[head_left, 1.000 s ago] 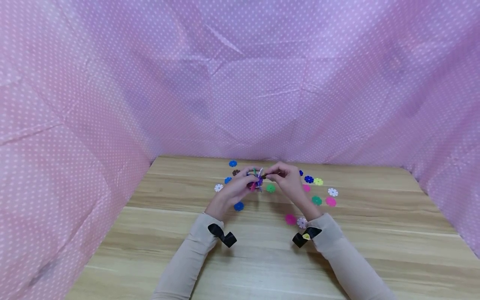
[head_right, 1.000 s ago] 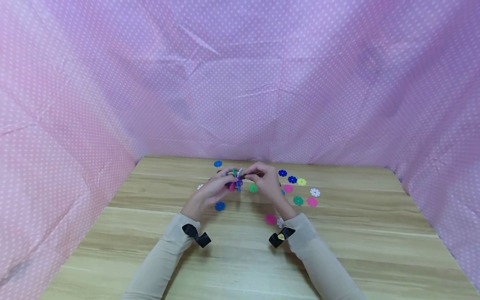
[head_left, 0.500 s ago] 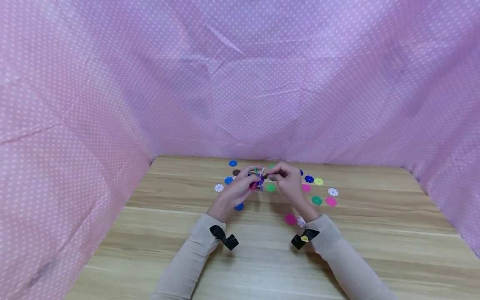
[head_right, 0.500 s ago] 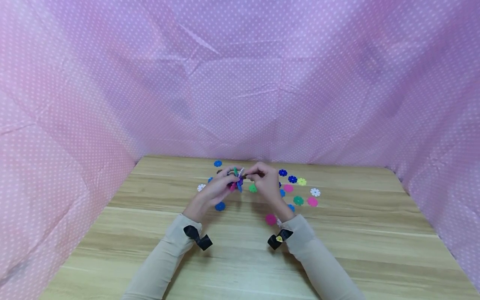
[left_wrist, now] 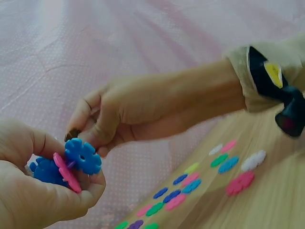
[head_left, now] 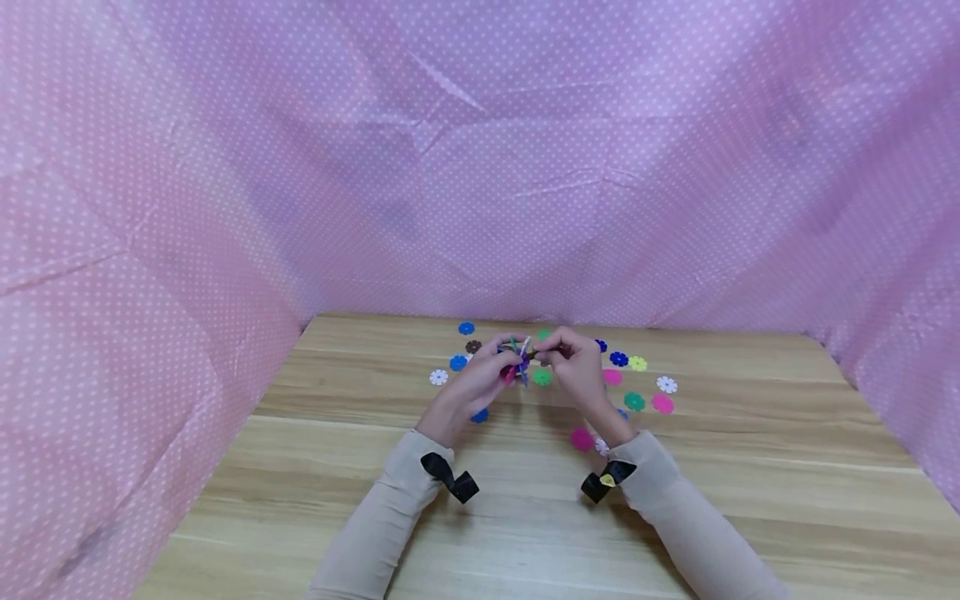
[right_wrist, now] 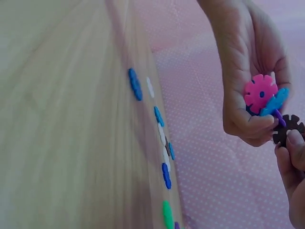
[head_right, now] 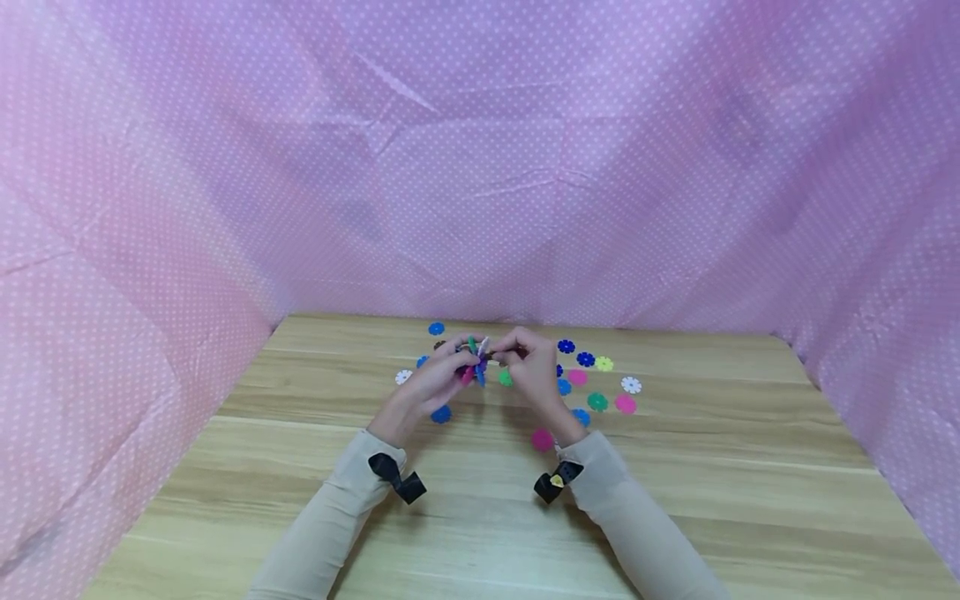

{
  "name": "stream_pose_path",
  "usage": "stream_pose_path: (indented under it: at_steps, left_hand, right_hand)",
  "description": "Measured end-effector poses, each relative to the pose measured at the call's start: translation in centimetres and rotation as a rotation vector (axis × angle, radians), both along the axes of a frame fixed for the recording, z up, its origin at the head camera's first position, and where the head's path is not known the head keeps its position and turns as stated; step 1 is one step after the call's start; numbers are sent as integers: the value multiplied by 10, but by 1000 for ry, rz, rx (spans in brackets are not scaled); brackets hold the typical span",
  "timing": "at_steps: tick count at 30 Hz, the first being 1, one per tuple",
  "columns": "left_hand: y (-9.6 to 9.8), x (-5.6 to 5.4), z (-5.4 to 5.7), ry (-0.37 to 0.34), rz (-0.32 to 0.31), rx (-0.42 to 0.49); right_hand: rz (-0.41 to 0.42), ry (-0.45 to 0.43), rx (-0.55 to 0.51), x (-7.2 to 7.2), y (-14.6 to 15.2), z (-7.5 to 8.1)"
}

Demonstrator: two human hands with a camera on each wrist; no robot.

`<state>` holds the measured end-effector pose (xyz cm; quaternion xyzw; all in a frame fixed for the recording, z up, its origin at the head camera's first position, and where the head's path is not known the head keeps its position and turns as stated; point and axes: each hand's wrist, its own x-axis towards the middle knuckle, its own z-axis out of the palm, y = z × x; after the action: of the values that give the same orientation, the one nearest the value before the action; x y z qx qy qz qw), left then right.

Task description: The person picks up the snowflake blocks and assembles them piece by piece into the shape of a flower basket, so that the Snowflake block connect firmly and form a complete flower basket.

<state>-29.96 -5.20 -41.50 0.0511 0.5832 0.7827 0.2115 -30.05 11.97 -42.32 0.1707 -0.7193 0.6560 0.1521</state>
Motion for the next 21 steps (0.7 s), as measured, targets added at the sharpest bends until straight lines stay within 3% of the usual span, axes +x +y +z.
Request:
stream_pose_path:
  at_steps: [6,12,16,21]
  left_hand:
    - [-4,-1,3,-10,-26,21]
    - [-10,-2,6,-12,-21,-68]
    - [-17,-4,6,-3,26,-118]
    - [-30,-10,7,-1,143,-81]
  right_hand:
    - [45,60,26,-4,3,5]
    - [134,9,83,-12,12,8]
    - [172,-43,180,-12,14,7]
    - [198,-118,281,-13,10,3]
